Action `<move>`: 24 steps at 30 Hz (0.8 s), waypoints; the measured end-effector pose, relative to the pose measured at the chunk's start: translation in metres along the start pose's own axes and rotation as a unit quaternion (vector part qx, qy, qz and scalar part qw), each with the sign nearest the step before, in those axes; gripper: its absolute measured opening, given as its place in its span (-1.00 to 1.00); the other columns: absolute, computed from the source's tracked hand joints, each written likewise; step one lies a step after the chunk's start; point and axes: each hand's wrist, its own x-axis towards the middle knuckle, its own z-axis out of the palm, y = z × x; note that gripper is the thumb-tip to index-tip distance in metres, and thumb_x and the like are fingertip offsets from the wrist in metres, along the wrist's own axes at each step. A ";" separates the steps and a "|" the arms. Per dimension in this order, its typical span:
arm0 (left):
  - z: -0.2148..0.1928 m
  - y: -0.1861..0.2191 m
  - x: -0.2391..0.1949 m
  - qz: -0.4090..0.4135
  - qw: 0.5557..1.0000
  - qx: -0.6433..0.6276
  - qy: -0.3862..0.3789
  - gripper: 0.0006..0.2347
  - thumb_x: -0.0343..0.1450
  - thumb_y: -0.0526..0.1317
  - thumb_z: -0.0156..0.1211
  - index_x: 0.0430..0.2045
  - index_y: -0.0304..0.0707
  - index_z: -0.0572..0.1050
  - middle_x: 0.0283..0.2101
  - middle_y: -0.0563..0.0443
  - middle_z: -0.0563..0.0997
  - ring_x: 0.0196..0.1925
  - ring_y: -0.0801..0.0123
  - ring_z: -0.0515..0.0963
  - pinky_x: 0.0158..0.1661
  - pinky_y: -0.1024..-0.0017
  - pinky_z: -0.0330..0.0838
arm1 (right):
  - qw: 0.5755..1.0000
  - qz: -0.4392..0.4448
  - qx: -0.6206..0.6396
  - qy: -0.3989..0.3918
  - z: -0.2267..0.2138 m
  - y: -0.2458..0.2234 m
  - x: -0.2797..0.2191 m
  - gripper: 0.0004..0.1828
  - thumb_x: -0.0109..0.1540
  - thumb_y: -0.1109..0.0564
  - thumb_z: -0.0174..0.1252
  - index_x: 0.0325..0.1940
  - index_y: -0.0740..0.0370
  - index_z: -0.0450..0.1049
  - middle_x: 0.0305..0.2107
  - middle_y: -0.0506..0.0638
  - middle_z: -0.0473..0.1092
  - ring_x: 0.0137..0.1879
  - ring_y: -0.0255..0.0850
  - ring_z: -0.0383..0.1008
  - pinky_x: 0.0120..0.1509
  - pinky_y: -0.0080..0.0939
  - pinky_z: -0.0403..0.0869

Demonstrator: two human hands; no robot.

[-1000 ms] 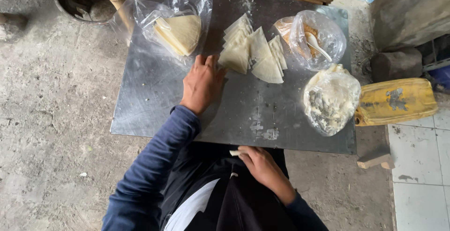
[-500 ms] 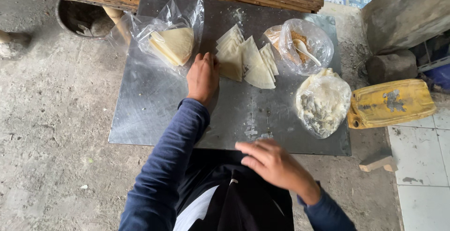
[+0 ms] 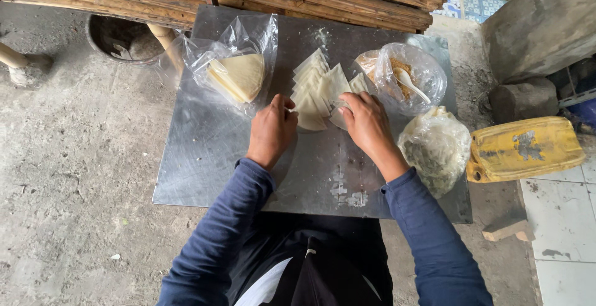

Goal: The person places a small amount of filling onto triangular pastry sheets, then folds and seals them into samosa shapes. The finished samosas are set aside on the metal table.

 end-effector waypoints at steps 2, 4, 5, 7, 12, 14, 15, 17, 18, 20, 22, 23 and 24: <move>-0.009 0.002 -0.004 -0.042 0.998 -0.013 -0.051 -0.83 0.34 -0.25 0.25 -0.27 -0.32 0.52 -0.43 -0.20 0.66 -0.34 -0.03 0.67 -0.28 0.15 0.51 | 1.000 -0.004 -0.017 -0.003 0.009 0.001 0.008 -0.70 0.26 0.16 0.25 0.07 0.23 0.52 -0.19 0.17 0.45 -0.06 0.11 0.45 0.08 0.04 0.41; -0.021 0.002 -0.011 -0.072 0.991 -0.039 -0.105 -0.80 0.32 -0.23 0.26 -0.26 -0.32 0.55 -0.40 -0.18 0.68 -0.34 0.04 0.70 -0.27 0.22 0.53 | 0.999 -0.041 -0.020 -0.002 0.018 0.003 0.016 -0.70 0.25 0.17 0.25 0.07 0.24 0.51 -0.17 0.13 0.45 -0.03 0.06 0.45 0.13 0.05 0.40; -0.026 0.002 -0.015 -0.083 0.989 -0.044 -0.118 -0.79 0.32 -0.22 0.26 -0.25 -0.32 0.55 -0.40 -0.17 0.69 -0.34 0.06 0.71 -0.26 0.23 0.54 | 0.998 -0.059 -0.021 -0.001 0.021 0.005 0.019 -0.70 0.25 0.17 0.25 0.06 0.24 0.51 -0.16 0.11 0.46 -0.02 0.04 0.45 0.15 0.05 0.39; -0.037 0.004 -0.024 -0.105 0.982 -0.052 -0.146 -0.77 0.32 -0.20 0.27 -0.25 -0.33 0.55 -0.39 -0.16 0.71 -0.34 0.11 0.73 -0.25 0.27 0.55 | 0.999 -0.051 -0.017 -0.001 0.025 0.007 0.021 -0.73 0.28 0.20 0.24 0.07 0.23 0.52 -0.17 0.10 0.46 -0.04 0.02 0.46 0.15 0.03 0.39; -0.050 0.016 -0.045 -0.091 0.989 -0.040 -0.106 -0.81 0.35 -0.21 0.26 -0.27 -0.32 0.59 -0.33 -0.18 0.70 -0.29 0.07 0.72 -0.24 0.27 0.56 | 0.999 -0.021 -0.031 0.015 0.006 0.018 0.015 -0.73 0.33 0.20 0.21 0.12 0.23 0.51 -0.15 0.12 0.48 -0.06 -0.04 0.48 0.11 -0.06 0.42; -0.051 0.020 -0.052 -0.084 0.991 -0.042 -0.099 -0.83 0.36 -0.22 0.25 -0.29 -0.33 0.61 -0.32 -0.19 0.69 -0.28 0.04 0.71 -0.23 0.26 0.55 | 0.993 -0.009 -0.096 0.060 -0.025 0.032 0.002 -0.74 0.36 0.19 0.21 0.15 0.20 0.53 -0.18 0.12 0.49 -0.05 -0.03 0.49 0.15 -0.04 0.43; -0.051 0.022 -0.054 -0.076 0.992 -0.038 -0.093 -0.84 0.36 -0.23 0.24 -0.30 -0.32 0.61 -0.31 -0.20 0.68 -0.28 0.03 0.70 -0.24 0.25 0.55 | 0.986 -0.009 -0.142 0.091 -0.041 0.040 -0.001 -0.74 0.37 0.19 0.21 0.15 0.18 0.54 -0.18 0.11 0.50 -0.04 -0.02 0.49 0.18 0.00 0.42; -0.052 0.023 -0.059 -0.045 0.997 -0.022 -0.067 -0.86 0.37 -0.23 0.24 -0.32 -0.31 0.62 -0.31 -0.20 0.66 -0.27 -0.01 0.68 -0.23 0.22 0.54 | 0.985 0.060 -0.147 0.067 -0.068 0.055 -0.004 -0.77 0.40 0.17 0.22 0.15 0.16 0.56 -0.17 0.13 0.51 -0.07 0.03 0.48 0.11 -0.01 0.42; -0.053 0.022 -0.057 -0.017 0.999 -0.010 -0.043 -0.86 0.37 -0.23 0.24 -0.33 -0.30 0.63 -0.30 -0.20 0.65 -0.26 -0.02 0.66 -0.23 0.21 0.54 | 0.985 0.054 -0.143 0.075 -0.075 0.058 -0.007 -0.78 0.40 0.18 0.22 0.14 0.17 0.56 -0.15 0.14 0.50 -0.04 0.05 0.48 0.13 0.00 0.43; -0.051 0.022 -0.052 -0.005 1.000 0.007 -0.021 -0.86 0.38 -0.21 0.25 -0.33 -0.28 0.63 -0.30 -0.21 0.62 -0.27 -0.04 0.64 -0.24 0.17 0.53 | 0.986 0.040 -0.135 0.091 -0.086 0.061 -0.013 -0.80 0.40 0.19 0.21 0.12 0.19 0.56 -0.12 0.18 0.48 0.03 0.11 0.47 0.17 0.02 0.43; -0.046 0.020 -0.041 -0.040 0.999 0.019 -0.025 -0.84 0.39 -0.17 0.26 -0.31 -0.27 0.61 -0.28 -0.22 0.59 -0.32 -0.05 0.63 -0.29 0.13 0.51 | 0.994 0.038 -0.081 0.055 -0.079 0.052 -0.019 -0.79 0.37 0.18 0.21 0.08 0.21 0.55 -0.14 0.17 0.48 0.01 0.09 0.49 0.11 0.00 0.44; -0.039 0.017 -0.032 -0.032 0.999 0.032 -0.018 -0.84 0.40 -0.17 0.25 -0.32 -0.28 0.58 -0.27 -0.24 0.58 -0.31 -0.08 0.62 -0.28 0.11 0.51 | 0.997 0.038 -0.053 0.035 -0.072 0.045 -0.022 -0.79 0.35 0.18 0.21 0.07 0.22 0.55 -0.15 0.16 0.49 -0.01 0.08 0.50 0.08 -0.01 0.44; -0.030 0.013 -0.021 -0.025 0.999 0.046 -0.010 -0.85 0.41 -0.18 0.25 -0.33 -0.30 0.55 -0.26 -0.25 0.57 -0.31 -0.11 0.61 -0.27 0.09 0.50 | 0.998 0.018 -0.057 -0.017 -0.062 0.037 -0.024 -0.81 0.32 0.15 0.23 0.00 0.22 0.55 -0.18 0.13 0.50 -0.04 0.07 0.51 0.09 0.00 0.45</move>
